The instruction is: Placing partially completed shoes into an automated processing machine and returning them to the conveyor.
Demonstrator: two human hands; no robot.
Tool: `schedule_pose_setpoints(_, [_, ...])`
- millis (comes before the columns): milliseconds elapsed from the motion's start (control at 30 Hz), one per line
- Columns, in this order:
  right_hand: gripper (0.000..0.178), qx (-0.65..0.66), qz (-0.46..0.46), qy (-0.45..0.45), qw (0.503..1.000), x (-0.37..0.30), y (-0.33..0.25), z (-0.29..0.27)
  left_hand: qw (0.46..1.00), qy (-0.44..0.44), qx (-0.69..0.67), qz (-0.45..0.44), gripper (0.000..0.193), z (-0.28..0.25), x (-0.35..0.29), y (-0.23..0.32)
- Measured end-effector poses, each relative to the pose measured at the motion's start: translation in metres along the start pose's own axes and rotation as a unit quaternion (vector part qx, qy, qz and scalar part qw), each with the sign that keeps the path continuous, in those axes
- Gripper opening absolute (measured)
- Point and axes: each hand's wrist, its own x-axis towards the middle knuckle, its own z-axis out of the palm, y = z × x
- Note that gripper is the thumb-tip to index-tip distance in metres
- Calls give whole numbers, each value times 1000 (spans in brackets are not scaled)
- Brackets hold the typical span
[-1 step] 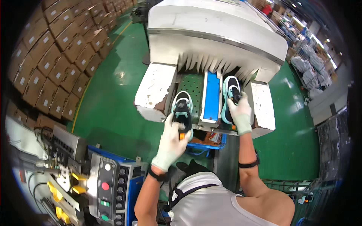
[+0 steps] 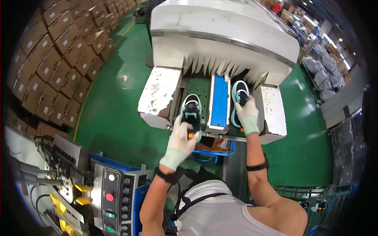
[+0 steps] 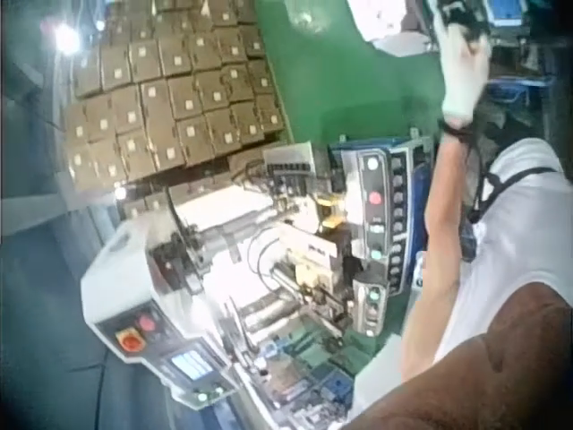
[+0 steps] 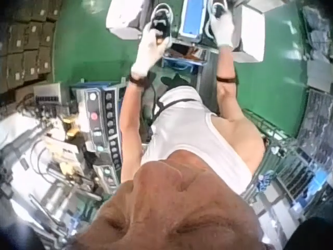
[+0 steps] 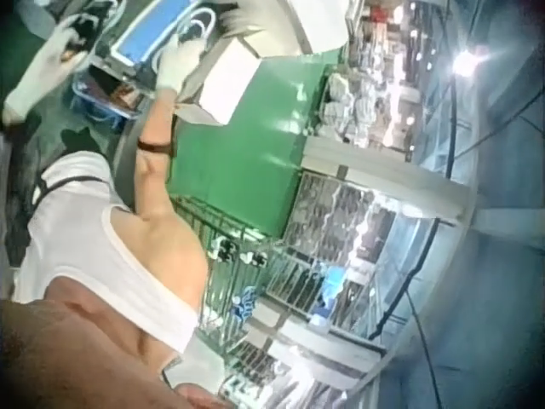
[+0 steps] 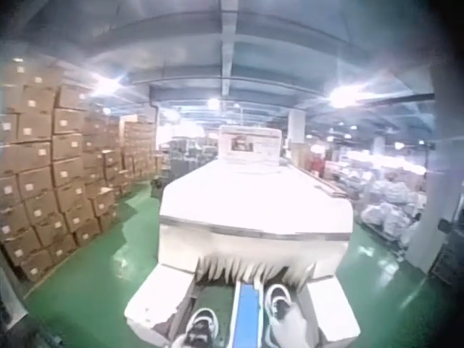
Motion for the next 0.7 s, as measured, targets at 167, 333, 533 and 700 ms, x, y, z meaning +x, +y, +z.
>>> schedule_pose_setpoints(167, [66, 11, -14, -50, 999, 80, -7, 44, 999, -46, 10, -23, 37, 55, 85, -71])
schedule_pose_setpoints(333, [57, 138, -373, -12, 917, 37, -67, 49, 999, -8, 49, -12, 62, 55, 95, -74])
schedule_pose_setpoints(533, [32, 52, -469, -179, 863, 45, -101, 80, 997, 26, -13, 70, 66, 19, 29, -35])
schedule_pose_setpoints(700, [26, -115, -410, -273, 863, 68, -126, 78, 1000, -9, 3, -26, 63, -20, -64, -51])
